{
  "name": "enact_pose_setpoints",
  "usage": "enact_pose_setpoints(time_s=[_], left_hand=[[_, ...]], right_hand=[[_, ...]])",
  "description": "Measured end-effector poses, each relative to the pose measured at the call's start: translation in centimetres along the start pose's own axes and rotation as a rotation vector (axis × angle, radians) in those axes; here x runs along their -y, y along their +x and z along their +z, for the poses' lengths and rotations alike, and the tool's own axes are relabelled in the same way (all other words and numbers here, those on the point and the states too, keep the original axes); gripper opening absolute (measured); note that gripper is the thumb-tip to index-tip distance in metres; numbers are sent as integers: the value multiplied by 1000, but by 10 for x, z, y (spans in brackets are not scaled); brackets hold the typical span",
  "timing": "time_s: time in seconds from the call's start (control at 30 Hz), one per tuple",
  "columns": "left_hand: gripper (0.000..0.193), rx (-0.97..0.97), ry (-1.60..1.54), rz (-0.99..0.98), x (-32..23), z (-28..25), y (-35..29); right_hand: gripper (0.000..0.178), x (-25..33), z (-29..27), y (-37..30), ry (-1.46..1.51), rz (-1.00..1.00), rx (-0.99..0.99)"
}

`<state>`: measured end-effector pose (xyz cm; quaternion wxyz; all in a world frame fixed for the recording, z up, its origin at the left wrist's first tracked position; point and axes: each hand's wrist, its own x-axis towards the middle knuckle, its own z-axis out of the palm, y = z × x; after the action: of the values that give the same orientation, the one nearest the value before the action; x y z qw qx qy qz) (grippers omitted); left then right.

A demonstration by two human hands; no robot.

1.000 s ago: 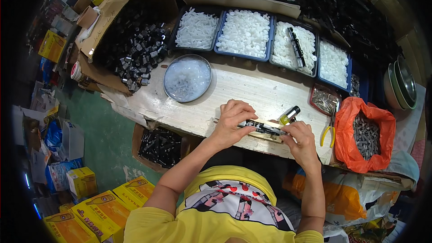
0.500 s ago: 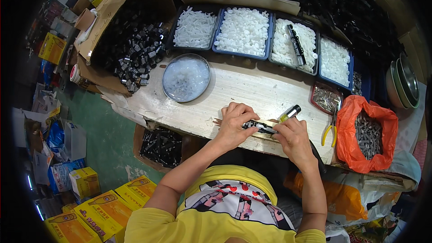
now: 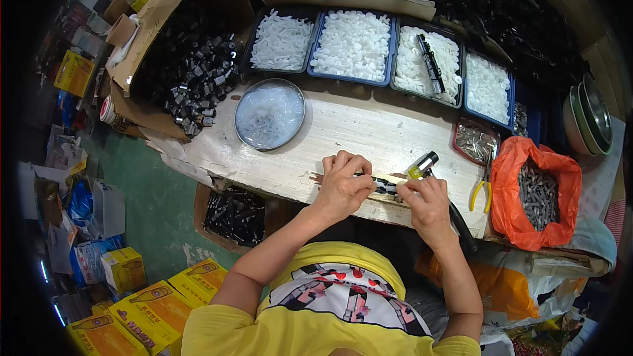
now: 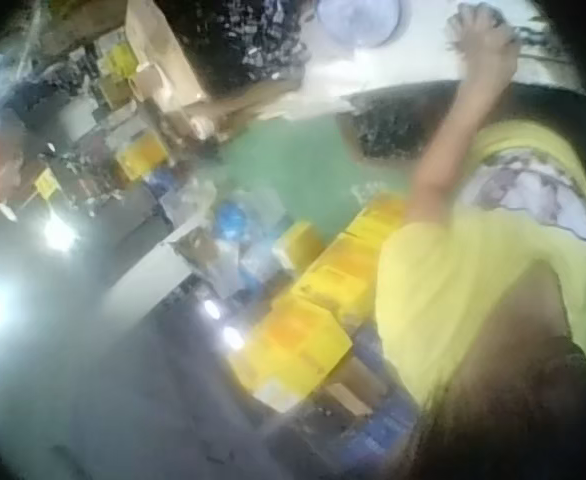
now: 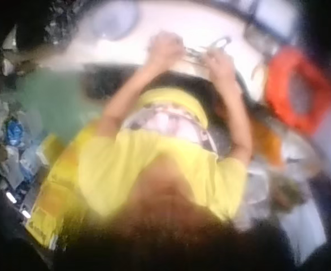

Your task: The person assembles small metal lock cylinders at a cluttered workbench. They pick up lock bodies, pins, and white plastic components, insert them into a wooden jig, and use a hammer to tap the parts into place. The person handles the components one at a time, repeatedly striking the assembly with a hammer before moving the finished unit aside.

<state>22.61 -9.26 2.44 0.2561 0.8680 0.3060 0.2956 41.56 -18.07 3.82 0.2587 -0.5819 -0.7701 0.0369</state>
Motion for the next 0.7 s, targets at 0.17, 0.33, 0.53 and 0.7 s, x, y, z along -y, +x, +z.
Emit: enact_pose_setpoints(time_s=[0.17,0.33,0.53,0.7], left_hand=[[8,11,8,-7,-1,-2,3],[8,18,-2,4,0,-2,2],[8,13,-15,4,2,-1,0],[10,-27,20,30,1,0,-3]], right_hand=[[29,2,-1,1,-72,-95,-41],[27,-3,-4,-2,-82,-123,26],[32,-18,-20,29,101,-6,268],[30,-78,-30,108,-168,10,-176]])
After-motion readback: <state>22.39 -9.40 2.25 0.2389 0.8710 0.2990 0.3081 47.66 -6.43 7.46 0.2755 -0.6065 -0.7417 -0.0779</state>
